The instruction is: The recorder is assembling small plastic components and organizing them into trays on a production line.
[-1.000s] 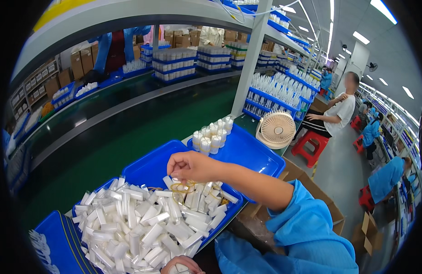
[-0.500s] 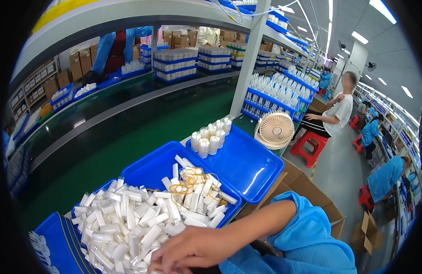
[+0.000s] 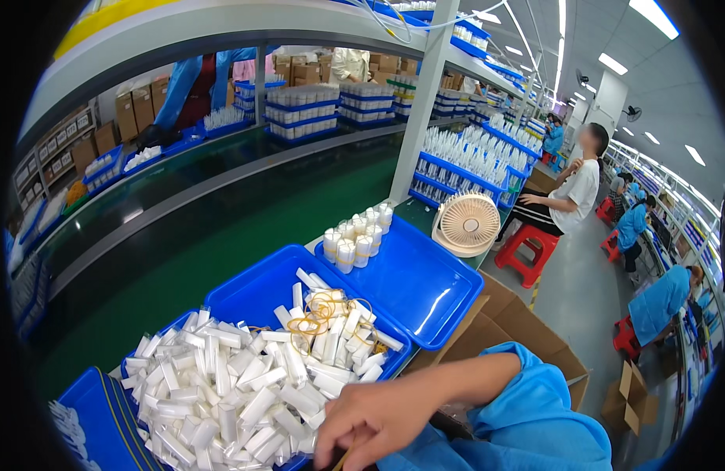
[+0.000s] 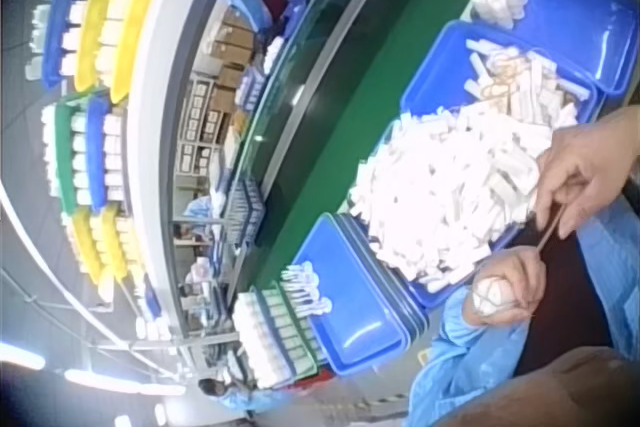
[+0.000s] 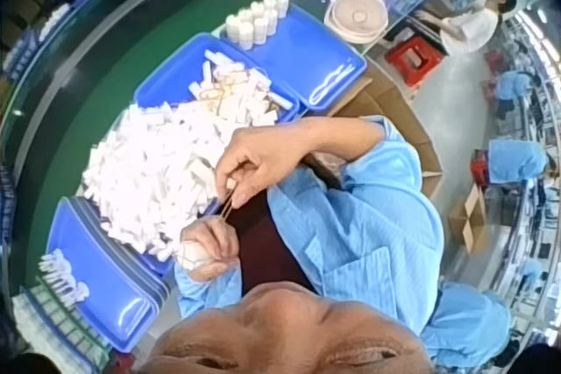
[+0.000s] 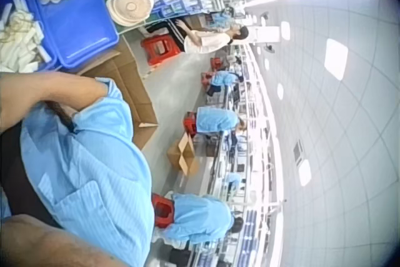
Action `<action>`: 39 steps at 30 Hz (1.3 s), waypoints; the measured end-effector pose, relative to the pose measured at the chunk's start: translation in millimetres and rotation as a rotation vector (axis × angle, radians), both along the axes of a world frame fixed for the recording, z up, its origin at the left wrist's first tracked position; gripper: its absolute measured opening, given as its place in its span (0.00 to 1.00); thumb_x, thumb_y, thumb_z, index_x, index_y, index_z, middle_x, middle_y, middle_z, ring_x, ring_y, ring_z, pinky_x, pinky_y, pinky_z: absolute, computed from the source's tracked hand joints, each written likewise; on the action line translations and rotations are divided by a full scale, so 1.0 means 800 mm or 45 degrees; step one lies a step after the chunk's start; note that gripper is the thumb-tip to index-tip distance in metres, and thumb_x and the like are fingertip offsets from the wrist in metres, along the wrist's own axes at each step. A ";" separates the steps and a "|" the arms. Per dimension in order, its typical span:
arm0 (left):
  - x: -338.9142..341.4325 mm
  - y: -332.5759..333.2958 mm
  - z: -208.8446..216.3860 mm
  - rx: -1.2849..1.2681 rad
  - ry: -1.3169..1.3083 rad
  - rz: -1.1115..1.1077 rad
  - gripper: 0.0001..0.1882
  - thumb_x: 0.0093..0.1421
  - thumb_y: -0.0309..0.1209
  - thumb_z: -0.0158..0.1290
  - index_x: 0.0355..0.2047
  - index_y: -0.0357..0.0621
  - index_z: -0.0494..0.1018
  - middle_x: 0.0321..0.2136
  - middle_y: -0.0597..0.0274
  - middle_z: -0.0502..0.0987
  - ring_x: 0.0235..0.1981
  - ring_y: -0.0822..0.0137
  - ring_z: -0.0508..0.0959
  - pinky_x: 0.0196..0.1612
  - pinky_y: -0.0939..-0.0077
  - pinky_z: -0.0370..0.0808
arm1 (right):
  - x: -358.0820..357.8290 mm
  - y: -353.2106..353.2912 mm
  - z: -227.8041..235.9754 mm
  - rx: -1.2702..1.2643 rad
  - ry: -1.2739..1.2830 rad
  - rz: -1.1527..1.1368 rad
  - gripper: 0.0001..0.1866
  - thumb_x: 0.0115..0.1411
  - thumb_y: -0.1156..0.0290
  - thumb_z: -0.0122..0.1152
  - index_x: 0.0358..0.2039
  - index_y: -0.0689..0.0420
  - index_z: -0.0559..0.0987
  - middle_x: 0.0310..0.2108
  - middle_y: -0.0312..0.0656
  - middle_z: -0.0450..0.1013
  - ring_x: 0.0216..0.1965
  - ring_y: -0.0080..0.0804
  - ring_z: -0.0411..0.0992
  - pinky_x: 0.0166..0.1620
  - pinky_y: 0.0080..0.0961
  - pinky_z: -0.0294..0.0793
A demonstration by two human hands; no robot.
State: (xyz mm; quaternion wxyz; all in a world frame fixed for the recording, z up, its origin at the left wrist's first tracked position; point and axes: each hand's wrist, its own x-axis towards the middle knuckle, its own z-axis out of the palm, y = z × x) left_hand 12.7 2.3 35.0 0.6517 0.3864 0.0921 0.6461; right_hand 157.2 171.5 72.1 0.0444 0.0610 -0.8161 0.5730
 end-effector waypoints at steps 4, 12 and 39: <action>-0.007 -0.009 -0.011 -0.163 0.717 0.503 0.13 0.43 0.20 0.59 0.27 0.40 0.65 0.25 0.55 0.67 0.20 0.65 0.69 0.30 0.73 0.70 | 0.020 0.035 -0.002 -0.346 -0.021 0.151 0.16 0.54 0.70 0.57 0.44 0.59 0.72 0.12 0.32 0.62 0.16 0.16 0.58 0.20 0.19 0.57; 0.024 0.010 0.014 -0.395 1.265 1.055 0.53 0.43 0.21 0.58 0.62 0.45 0.34 0.28 0.60 0.68 0.31 0.66 0.70 0.44 0.63 0.67 | 0.011 -0.054 0.025 0.396 0.178 0.531 0.15 0.57 0.65 0.54 0.40 0.63 0.75 0.26 0.46 0.73 0.23 0.34 0.72 0.23 0.25 0.68; 0.021 0.011 0.000 -0.198 1.660 0.693 0.31 0.42 0.25 0.57 0.47 0.33 0.58 0.38 0.46 0.66 0.39 0.51 0.70 0.44 0.65 0.70 | 0.011 -0.048 0.001 0.395 0.158 -0.321 0.16 0.46 0.70 0.62 0.36 0.56 0.72 0.30 0.41 0.68 0.34 0.38 0.69 0.35 0.29 0.70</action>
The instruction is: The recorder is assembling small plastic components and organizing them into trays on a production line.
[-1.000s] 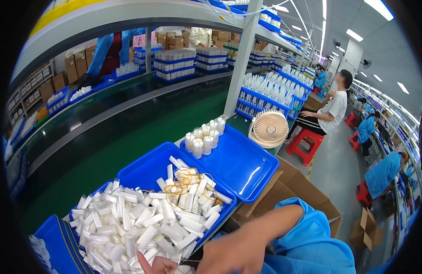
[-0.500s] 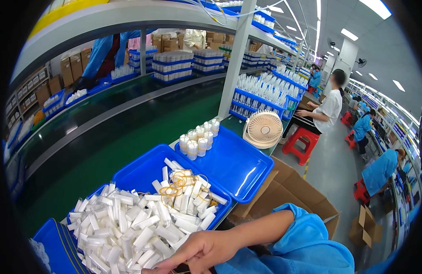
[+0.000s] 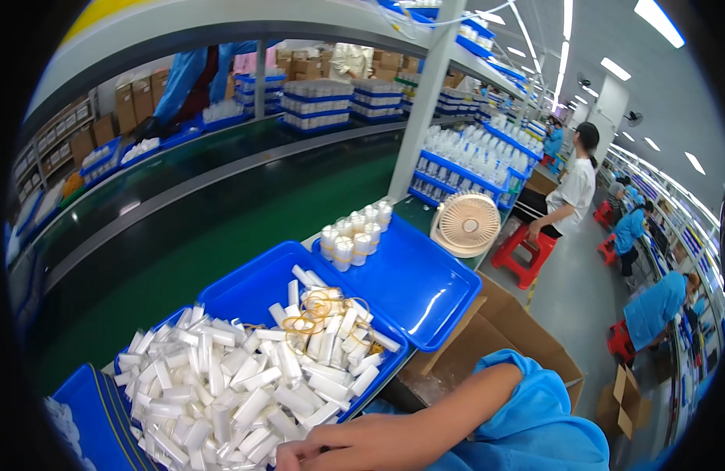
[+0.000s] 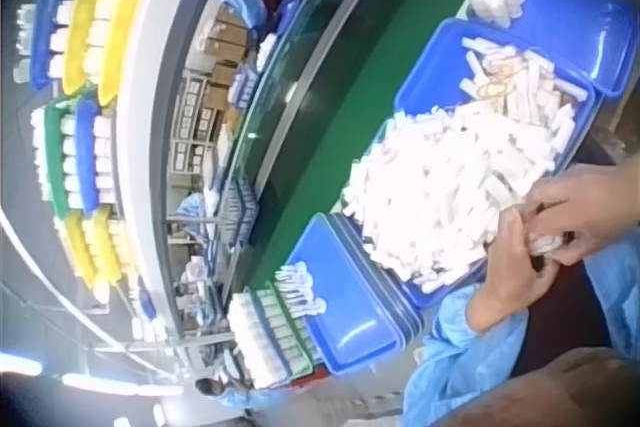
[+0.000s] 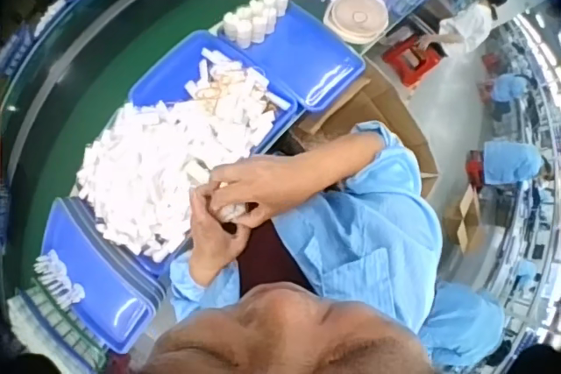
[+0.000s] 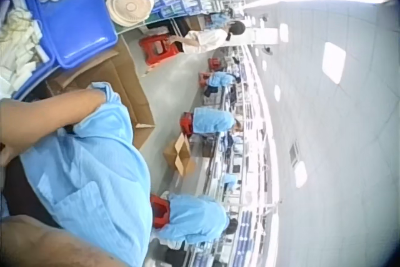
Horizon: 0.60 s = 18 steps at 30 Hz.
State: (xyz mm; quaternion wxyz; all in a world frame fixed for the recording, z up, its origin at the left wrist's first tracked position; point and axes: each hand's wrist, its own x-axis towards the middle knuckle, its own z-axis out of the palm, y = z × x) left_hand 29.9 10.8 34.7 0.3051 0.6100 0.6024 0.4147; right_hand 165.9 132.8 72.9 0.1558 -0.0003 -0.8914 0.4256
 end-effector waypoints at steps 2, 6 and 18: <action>-0.001 0.001 -0.008 0.407 0.053 -0.148 0.40 0.41 0.23 0.55 0.54 0.29 0.48 0.49 0.40 0.57 0.49 0.50 0.65 0.46 0.67 0.70 | 0.012 0.019 -0.001 0.052 0.043 -0.062 0.18 0.48 0.70 0.61 0.43 0.54 0.74 0.26 0.38 0.70 0.30 0.28 0.69 0.33 0.23 0.71; -0.011 -0.003 -0.018 0.838 -0.096 -0.225 0.44 0.43 0.20 0.53 0.60 0.55 0.46 0.57 0.38 0.45 0.57 0.35 0.53 0.48 0.52 0.69 | 0.040 0.107 0.025 0.659 0.108 -0.681 0.15 0.44 0.72 0.61 0.36 0.56 0.74 0.33 0.43 0.69 0.30 0.38 0.72 0.31 0.26 0.73; -0.045 -0.047 -0.039 0.802 -0.304 -0.017 0.20 0.51 0.22 0.49 0.45 0.50 0.63 0.50 0.38 0.56 0.45 0.41 0.68 0.40 0.52 0.73 | 0.097 0.264 -0.081 0.642 -0.536 -1.121 0.17 0.43 0.66 0.62 0.36 0.56 0.78 0.31 0.51 0.74 0.33 0.44 0.73 0.40 0.34 0.73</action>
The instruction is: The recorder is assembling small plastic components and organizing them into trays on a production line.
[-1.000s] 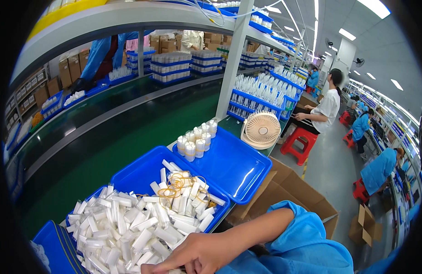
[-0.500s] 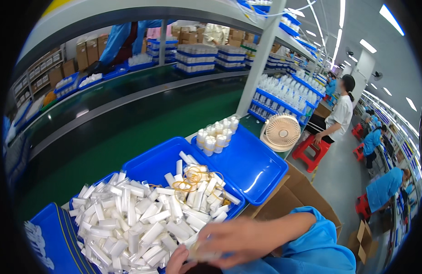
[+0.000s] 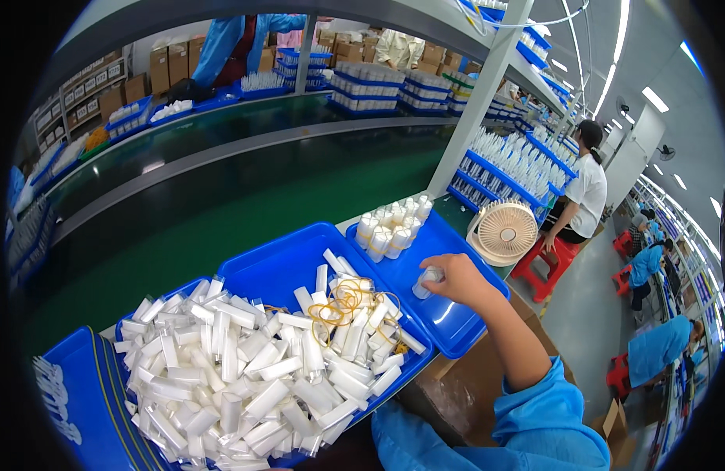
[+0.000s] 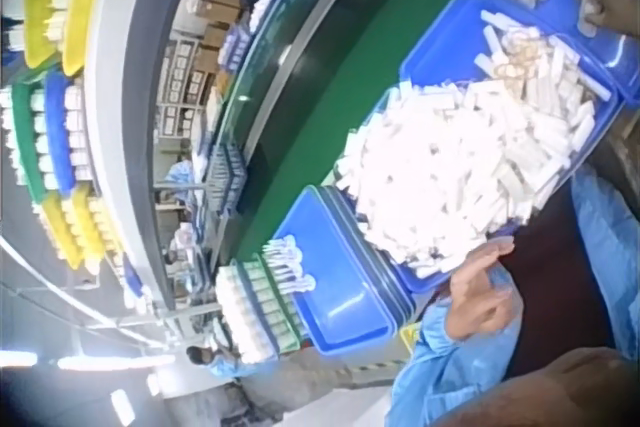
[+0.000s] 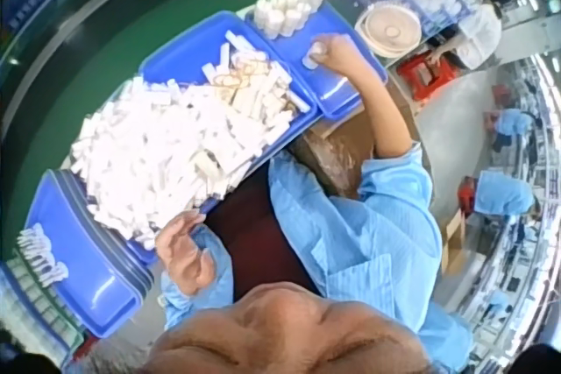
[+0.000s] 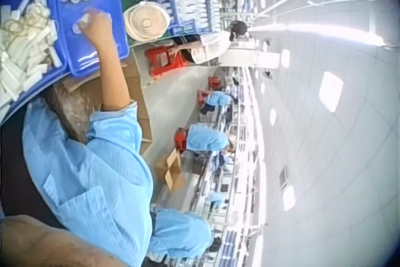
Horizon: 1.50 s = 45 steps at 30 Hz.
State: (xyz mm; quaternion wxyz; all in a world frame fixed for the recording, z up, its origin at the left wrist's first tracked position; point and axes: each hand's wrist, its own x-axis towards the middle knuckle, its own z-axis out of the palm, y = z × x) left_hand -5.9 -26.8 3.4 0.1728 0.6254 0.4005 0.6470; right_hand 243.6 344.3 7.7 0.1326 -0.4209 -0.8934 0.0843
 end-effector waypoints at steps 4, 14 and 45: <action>-0.006 -0.030 0.005 -0.104 -0.078 0.080 0.11 0.53 0.22 0.50 0.38 0.43 0.68 0.43 0.43 0.65 0.39 0.49 0.72 0.38 0.51 0.72 | -0.002 -0.003 -0.002 -0.029 0.012 -0.010 0.17 0.42 0.66 0.63 0.35 0.56 0.79 0.30 0.50 0.75 0.32 0.45 0.74 0.40 0.33 0.73; -0.075 -0.107 0.068 -0.388 0.033 0.394 0.04 0.55 0.24 0.49 0.24 0.36 0.68 0.25 0.47 0.72 0.29 0.51 0.75 0.36 0.57 0.73 | -0.002 0.109 0.019 0.112 0.197 -0.449 0.22 0.39 0.64 0.68 0.36 0.57 0.73 0.28 0.51 0.73 0.32 0.47 0.73 0.37 0.35 0.72; -0.401 -0.112 0.009 -1.302 1.928 1.697 0.07 0.45 0.24 0.49 0.28 0.42 0.70 0.31 0.55 0.69 0.31 0.58 0.74 0.30 0.69 0.74 | -0.285 -0.035 0.031 -0.105 0.027 0.997 0.14 0.46 0.76 0.58 0.37 0.58 0.75 0.35 0.45 0.73 0.27 0.33 0.72 0.30 0.26 0.72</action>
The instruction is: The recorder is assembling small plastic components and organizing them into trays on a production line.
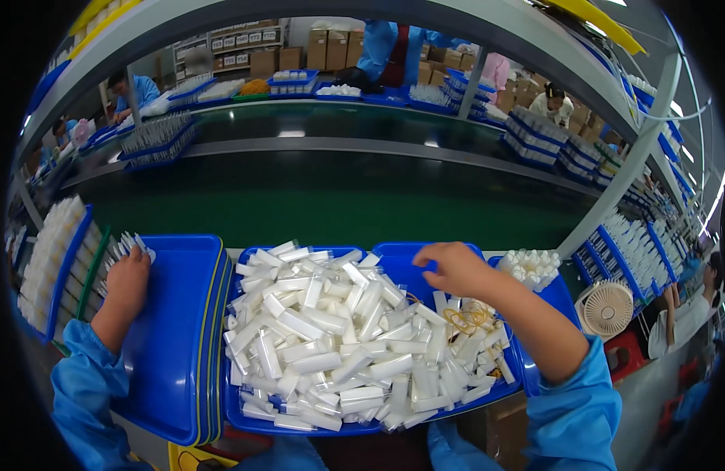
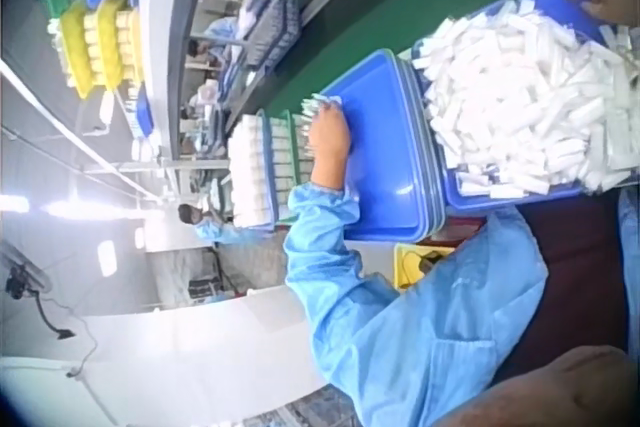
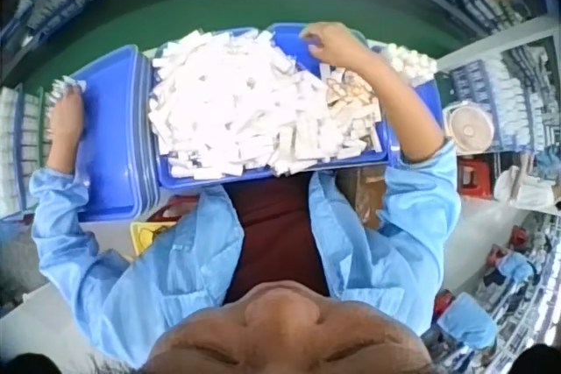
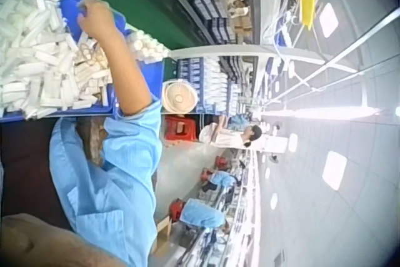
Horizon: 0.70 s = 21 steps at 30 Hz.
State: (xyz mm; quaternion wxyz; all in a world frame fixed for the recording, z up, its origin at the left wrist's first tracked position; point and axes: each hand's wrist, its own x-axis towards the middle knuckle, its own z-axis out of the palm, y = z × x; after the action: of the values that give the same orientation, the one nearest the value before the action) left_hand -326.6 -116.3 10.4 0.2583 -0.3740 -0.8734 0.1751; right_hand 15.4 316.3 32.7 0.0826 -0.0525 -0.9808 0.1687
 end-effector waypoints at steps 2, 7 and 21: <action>0.009 0.001 0.006 0.142 -0.094 -0.051 0.07 0.45 0.22 0.48 0.28 0.42 0.69 0.31 0.54 0.69 0.31 0.57 0.73 0.30 0.69 0.73 | -0.022 -0.012 -0.007 -0.031 0.026 0.049 0.17 0.46 0.77 0.57 0.39 0.56 0.73 0.38 0.45 0.72 0.29 0.33 0.71 0.32 0.25 0.72; 0.110 0.003 0.067 0.706 -0.658 -0.374 0.08 0.43 0.15 0.47 0.24 0.39 0.67 0.29 0.52 0.67 0.25 0.59 0.70 0.26 0.72 0.66 | -0.069 -0.033 -0.015 0.068 0.029 0.260 0.23 0.45 0.82 0.51 0.44 0.52 0.72 0.45 0.39 0.70 0.45 0.38 0.65 0.49 0.31 0.66; 0.368 0.036 0.015 2.027 -2.155 -0.688 0.14 0.49 0.18 0.54 0.35 0.36 0.64 0.32 0.54 0.71 0.32 0.67 0.73 0.37 0.76 0.72 | -0.022 -0.002 -0.017 0.206 0.132 0.096 0.17 0.41 0.74 0.63 0.36 0.46 0.80 0.29 0.38 0.69 0.31 0.35 0.69 0.33 0.27 0.70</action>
State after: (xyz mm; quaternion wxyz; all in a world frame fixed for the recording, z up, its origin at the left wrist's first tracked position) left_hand -32.1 -87.6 22.1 -0.2116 -0.2771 -0.5226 -0.7780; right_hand -2.4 314.3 19.2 0.1310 0.0000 -0.9869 0.0945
